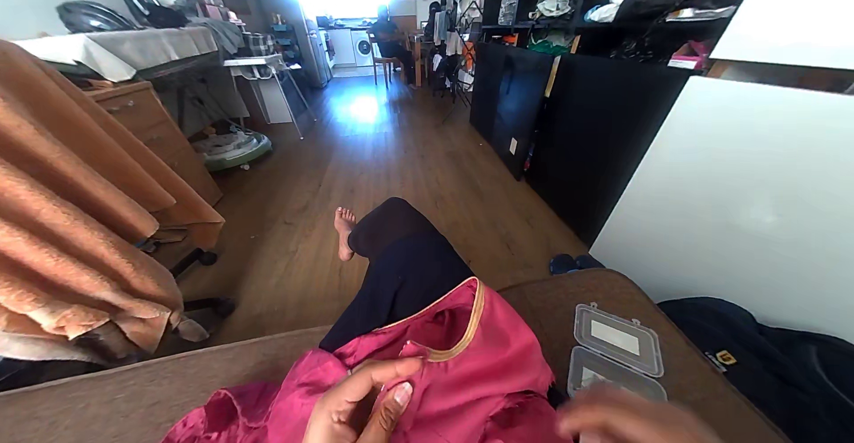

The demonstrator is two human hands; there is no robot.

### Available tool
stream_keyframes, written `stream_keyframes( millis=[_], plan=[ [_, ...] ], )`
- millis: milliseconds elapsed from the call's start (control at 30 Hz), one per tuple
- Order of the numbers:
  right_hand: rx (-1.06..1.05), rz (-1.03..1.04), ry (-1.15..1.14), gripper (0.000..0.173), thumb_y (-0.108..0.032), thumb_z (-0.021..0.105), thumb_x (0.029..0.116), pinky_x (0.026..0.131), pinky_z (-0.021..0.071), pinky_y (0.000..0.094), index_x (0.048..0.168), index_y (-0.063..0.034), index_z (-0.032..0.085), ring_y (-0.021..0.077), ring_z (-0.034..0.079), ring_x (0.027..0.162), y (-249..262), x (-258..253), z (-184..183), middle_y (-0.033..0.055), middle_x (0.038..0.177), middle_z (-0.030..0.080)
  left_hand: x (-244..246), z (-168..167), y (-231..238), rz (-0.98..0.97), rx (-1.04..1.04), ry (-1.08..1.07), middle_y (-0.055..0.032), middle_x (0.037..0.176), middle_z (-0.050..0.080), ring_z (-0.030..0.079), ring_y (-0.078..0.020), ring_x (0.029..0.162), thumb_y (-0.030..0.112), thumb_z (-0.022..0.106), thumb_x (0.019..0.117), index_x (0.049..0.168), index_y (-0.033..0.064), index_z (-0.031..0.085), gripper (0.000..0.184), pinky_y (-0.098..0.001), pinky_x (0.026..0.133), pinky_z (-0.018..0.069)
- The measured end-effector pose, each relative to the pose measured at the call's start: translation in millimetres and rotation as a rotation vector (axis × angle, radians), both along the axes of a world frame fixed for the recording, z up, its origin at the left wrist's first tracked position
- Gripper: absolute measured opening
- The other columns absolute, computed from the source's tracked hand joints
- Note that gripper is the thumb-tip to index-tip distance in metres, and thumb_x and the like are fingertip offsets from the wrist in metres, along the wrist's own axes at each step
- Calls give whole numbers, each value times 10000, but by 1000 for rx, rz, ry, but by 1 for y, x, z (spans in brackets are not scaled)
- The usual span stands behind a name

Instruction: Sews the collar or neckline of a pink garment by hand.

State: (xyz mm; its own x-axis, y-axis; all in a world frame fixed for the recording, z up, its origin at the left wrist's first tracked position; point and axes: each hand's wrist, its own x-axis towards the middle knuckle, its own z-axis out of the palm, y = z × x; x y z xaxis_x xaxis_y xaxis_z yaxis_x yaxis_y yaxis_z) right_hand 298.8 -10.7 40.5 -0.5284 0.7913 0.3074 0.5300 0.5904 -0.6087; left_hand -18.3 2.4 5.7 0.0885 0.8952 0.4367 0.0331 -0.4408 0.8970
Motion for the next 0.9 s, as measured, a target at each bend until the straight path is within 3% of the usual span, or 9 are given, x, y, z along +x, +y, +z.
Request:
stream_keyframes(
  millis=[67, 100, 133, 200, 367, 467, 633, 733, 900],
  plan=[
    [36, -310, -135, 144, -45, 633, 952, 716, 601, 485, 1007, 13, 752, 322, 720, 805, 30, 43, -23, 192, 956, 728, 3, -3, -2, -71, -16, 5, 12, 1175, 737, 680, -70, 1089, -65, 600, 955, 1203, 46, 733, 302, -279, 966, 569],
    [-13, -434, -250, 126, -17, 659, 920, 738, 590, 540, 993, 15, 756, 370, 716, 813, 46, 63, -42, 211, 948, 722, 4, -3, -2, -118, -30, 12, -3, 1214, 719, 658, -82, 1136, -66, 587, 959, 1241, 35, 717, 326, -291, 998, 552],
    [-161, -510, -359, 137, -2, 663, 934, 833, 555, 603, 1031, 33, 752, 428, 703, 899, 60, 80, -58, 250, 999, 714, 6, -3, -2, -162, -46, 5, -10, 1251, 702, 641, -88, 1169, -67, 581, 962, 1272, 27, 697, 343, -297, 1019, 539],
    [-381, -526, -483, 168, -27, 669, 944, 945, 506, 630, 1079, 35, 748, 452, 682, 1010, 82, 104, -96, 266, 1063, 711, 12, -3, -2, -200, -77, -40, -18, 1278, 691, 645, -94, 1168, -78, 595, 950, 1291, 6, 676, 361, -303, 1012, 546],
    [-574, -463, -560, 186, -116, 701, 940, 973, 487, 622, 1061, 14, 758, 426, 680, 1050, 96, 105, -158, 239, 1058, 730, 17, 1, -5, -130, -87, -9, -9, 1217, 729, 665, -52, 1127, -56, 535, 985, 1227, -7, 713, 305, -258, 990, 551],
    [-578, -447, -560, 200, -165, 720, 937, 967, 497, 599, 1048, -4, 764, 396, 690, 1030, 99, 101, -173, 214, 1035, 738, 17, 1, -5, -117, -89, 13, -31, 1236, 723, 662, -63, 1146, -71, 519, 985, 1241, -22, 703, 319, -271, 1017, 542],
    [-548, -456, -635, 219, -176, 668, 978, 977, 494, 596, 1061, 8, 749, 408, 670, 1091, 102, 98, -179, 233, 1112, 714, 16, 0, -6, -138, -128, -27, -10, 1251, 703, 663, 0, 916, -78, 586, 944, 1281, -31, 674, 350, -202, 826, 570],
    [-520, -503, -686, 225, -147, 615, 1009, 978, 502, 588, 1126, 10, 727, 422, 649, 1149, 101, 95, -177, 248, 1207, 673, 15, 0, -6, -133, -125, -20, -6, 1259, 705, 663, 12, 916, -71, 587, 943, 1277, -28, 678, 349, -195, 827, 568],
    [-517, -487, -690, 207, -74, 610, 987, 972, 513, 571, 1141, -19, 737, 408, 654, 1138, 100, 96, -171, 235, 1218, 670, 15, 2, -7, -111, -143, -35, -17, 1268, 701, 669, 1, 943, -70, 596, 946, 1275, -38, 674, 340, -204, 848, 573]
  ],
)
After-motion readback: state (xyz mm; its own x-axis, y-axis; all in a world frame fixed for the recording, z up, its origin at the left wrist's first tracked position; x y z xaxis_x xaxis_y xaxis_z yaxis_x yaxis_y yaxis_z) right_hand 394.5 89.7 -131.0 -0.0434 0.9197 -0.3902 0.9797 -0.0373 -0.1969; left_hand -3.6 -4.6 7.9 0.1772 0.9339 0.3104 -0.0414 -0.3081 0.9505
